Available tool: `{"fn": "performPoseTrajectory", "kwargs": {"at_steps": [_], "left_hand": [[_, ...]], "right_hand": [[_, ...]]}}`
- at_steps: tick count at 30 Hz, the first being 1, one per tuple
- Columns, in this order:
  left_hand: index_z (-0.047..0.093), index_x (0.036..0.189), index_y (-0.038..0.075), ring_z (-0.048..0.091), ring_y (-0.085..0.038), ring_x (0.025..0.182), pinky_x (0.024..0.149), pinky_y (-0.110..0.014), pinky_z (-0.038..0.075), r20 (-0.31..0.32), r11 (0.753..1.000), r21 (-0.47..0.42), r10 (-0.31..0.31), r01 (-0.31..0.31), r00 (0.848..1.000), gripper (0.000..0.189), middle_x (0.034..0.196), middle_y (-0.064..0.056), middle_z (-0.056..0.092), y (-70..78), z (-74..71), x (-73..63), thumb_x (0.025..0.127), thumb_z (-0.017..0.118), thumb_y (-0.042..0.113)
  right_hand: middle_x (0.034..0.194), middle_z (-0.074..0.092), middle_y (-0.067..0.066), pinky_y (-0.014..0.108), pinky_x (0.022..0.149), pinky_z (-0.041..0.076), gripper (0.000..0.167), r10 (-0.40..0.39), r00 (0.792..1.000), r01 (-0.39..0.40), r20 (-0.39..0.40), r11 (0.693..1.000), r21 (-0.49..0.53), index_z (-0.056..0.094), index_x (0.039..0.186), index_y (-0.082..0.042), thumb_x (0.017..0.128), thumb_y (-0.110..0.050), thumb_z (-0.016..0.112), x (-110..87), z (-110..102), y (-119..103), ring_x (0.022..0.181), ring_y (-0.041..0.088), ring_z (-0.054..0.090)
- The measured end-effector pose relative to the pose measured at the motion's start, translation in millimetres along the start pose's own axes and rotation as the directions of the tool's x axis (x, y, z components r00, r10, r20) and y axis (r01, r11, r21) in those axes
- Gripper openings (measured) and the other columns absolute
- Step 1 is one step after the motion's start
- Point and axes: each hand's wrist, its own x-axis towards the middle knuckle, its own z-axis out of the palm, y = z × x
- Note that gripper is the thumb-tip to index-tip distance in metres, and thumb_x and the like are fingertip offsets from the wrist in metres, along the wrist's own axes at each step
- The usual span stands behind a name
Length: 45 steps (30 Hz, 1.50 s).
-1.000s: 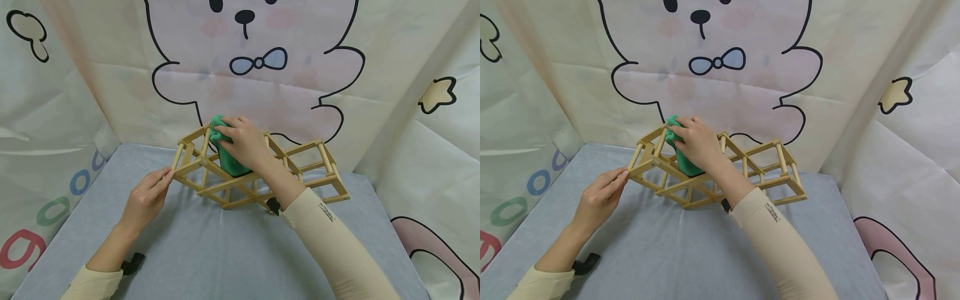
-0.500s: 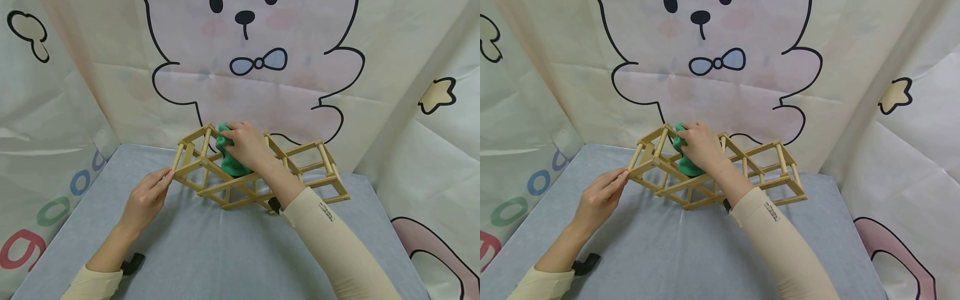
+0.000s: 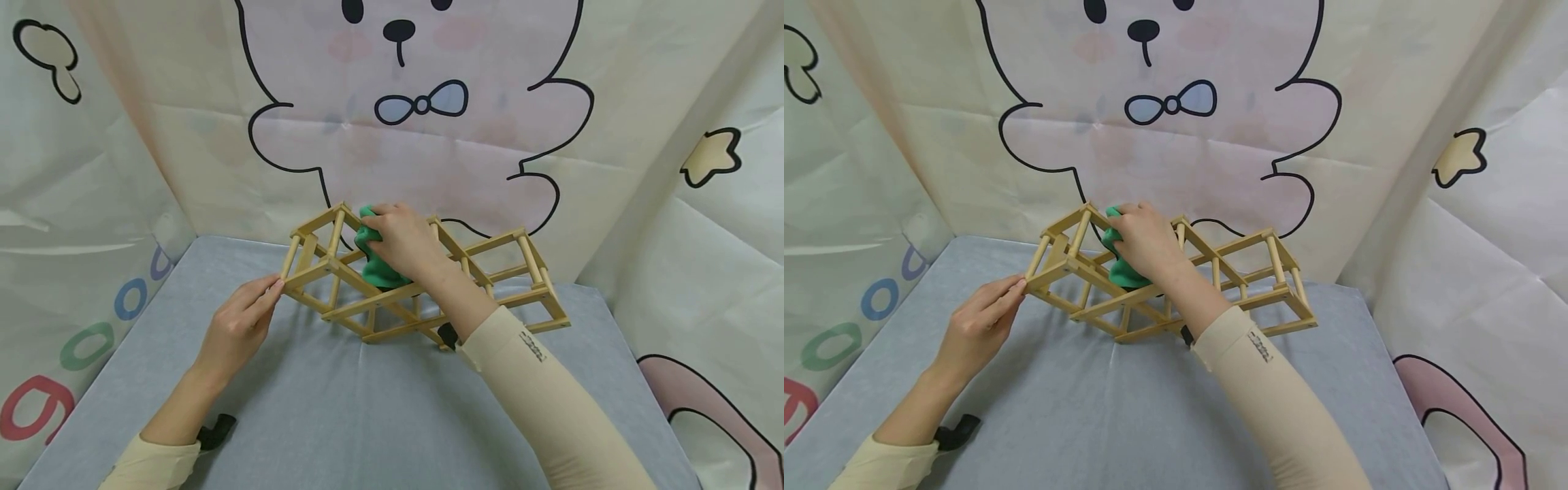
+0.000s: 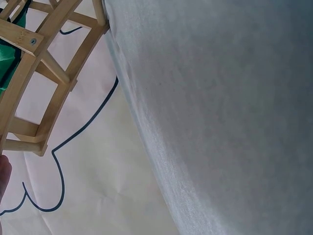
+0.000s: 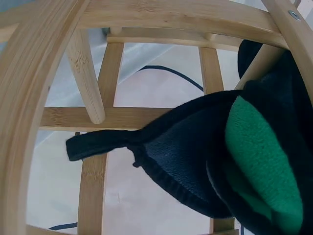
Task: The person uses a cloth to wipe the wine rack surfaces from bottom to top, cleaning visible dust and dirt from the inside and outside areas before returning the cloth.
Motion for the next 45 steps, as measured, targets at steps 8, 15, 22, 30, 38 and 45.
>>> {"fn": "performPoseTrajectory", "kwargs": {"at_steps": [8,15,22,30,38,45], "left_hand": [[0.072,0.128,-0.005,0.071,-0.042,0.102,0.091,-0.041,0.059,-0.009,1.0,-0.008,0.001,-0.001,1.0,0.027,0.122,-0.024,0.071,-2.0,1.0,-0.7,0.106,0.058,0.002],[0.072,0.127,-0.005,0.071,-0.043,0.1,0.082,-0.049,0.06,-0.018,1.0,-0.008,0.001,-0.002,1.0,0.059,0.12,-0.025,0.071,-1.7,2.7,2.3,0.072,0.076,-0.027],[0.073,0.127,-0.005,0.071,-0.042,0.099,0.088,-0.039,0.06,-0.022,1.0,0.005,-0.002,0.002,1.0,0.028,0.119,-0.024,0.072,-3.2,1.9,2.9,0.108,0.057,0.009],[0.073,0.125,-0.007,0.071,-0.042,0.097,0.079,-0.046,0.06,-0.034,1.0,0.002,0.0,0.0,0.999,0.033,0.114,-0.026,0.073,0.1,-1.7,14.4,0.109,0.058,0.019],[0.074,0.122,-0.005,0.071,-0.042,0.095,0.079,-0.048,0.059,-0.115,0.998,-0.052,0.028,-0.034,0.993,0.034,0.116,-0.026,0.073,7.6,0.1,41.8,0.106,0.063,0.023],[0.075,0.118,-0.005,0.072,-0.043,0.097,0.082,-0.053,0.06,-0.163,0.995,-0.064,0.066,-0.077,0.984,0.032,0.118,-0.025,0.073,22.0,5.9,66.1,0.104,0.067,0.022]], "right_hand": [[0.149,0.059,0.014,0.036,0.111,0.049,0.044,-0.045,0.994,0.057,-0.102,0.991,0.121,0.067,0.141,-0.009,0.098,-0.016,0.076,5.5,-2,-4,0.13,0.034,0.056],[0.151,0.056,0.016,0.036,0.111,0.049,0.044,-0.052,0.989,0.075,-0.138,0.983,0.166,0.066,0.142,-0.006,0.099,-0.013,0.074,5.5,-14,-6,0.132,0.036,0.054],[0.145,0.061,0.019,0.037,0.107,0.051,0.042,-0.11,0.955,0.173,-0.274,0.96,0.218,0.069,0.136,-0.001,0.096,-0.008,0.078,2.2,-39,-3,0.127,0.038,0.057],[0.138,0.064,0.023,0.036,0.112,0.047,0.037,-0.189,0.869,0.326,-0.457,0.914,0.241,0.072,0.128,0.006,0.092,-0.001,0.08,-7.7,-73,4,0.128,0.039,0.057],[0.133,0.068,0.023,0.046,0.104,0.054,0.034,-0.18,0.806,0.289,-0.564,0.951,0.111,0.076,0.122,0.004,0.09,-0.004,0.083,-31.5,-99,28,0.123,0.04,0.061],[0.134,0.068,0.023,0.044,0.105,0.055,0.034,-0.166,0.788,0.235,-0.593,0.971,0.041,0.076,0.122,0.004,0.09,-0.003,0.083,-57.8,-119,54,0.125,0.039,0.063]]}}
